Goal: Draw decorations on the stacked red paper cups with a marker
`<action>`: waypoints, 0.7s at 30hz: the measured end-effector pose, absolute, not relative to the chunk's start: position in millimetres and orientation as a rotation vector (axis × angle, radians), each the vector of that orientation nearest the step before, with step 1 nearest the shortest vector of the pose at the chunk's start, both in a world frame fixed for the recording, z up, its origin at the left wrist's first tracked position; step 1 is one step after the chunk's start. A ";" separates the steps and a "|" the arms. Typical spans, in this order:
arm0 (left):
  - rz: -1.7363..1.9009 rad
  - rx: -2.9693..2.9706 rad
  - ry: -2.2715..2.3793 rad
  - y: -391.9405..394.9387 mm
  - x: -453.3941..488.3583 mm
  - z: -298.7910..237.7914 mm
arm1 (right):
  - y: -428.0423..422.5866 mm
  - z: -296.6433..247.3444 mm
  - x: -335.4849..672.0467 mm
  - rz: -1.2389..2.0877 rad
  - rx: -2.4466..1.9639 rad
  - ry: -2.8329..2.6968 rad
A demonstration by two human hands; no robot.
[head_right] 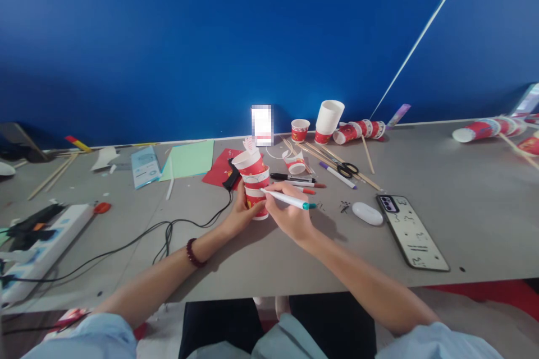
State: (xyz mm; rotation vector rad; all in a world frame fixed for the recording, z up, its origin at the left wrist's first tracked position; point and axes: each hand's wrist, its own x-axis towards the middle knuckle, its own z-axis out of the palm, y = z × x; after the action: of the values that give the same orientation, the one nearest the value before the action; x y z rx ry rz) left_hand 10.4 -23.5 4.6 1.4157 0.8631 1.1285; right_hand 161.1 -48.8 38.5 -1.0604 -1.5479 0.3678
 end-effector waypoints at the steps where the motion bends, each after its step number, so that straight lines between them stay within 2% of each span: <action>1: 1.131 1.414 0.857 -23.6 10.5 4.8 | -48.9 38.7 161.2 0.369 -1.061 -1.546; 21: 1.140 1.384 0.811 -25.4 10.9 4.4 | -48.6 38.5 161.3 0.360 -1.036 -1.560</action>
State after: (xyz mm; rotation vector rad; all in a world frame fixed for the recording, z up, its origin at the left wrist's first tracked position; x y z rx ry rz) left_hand 10.9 -25.4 4.4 1.3837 0.8113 1.1404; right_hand 161.3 -48.6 38.5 -1.0360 -1.5601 0.3604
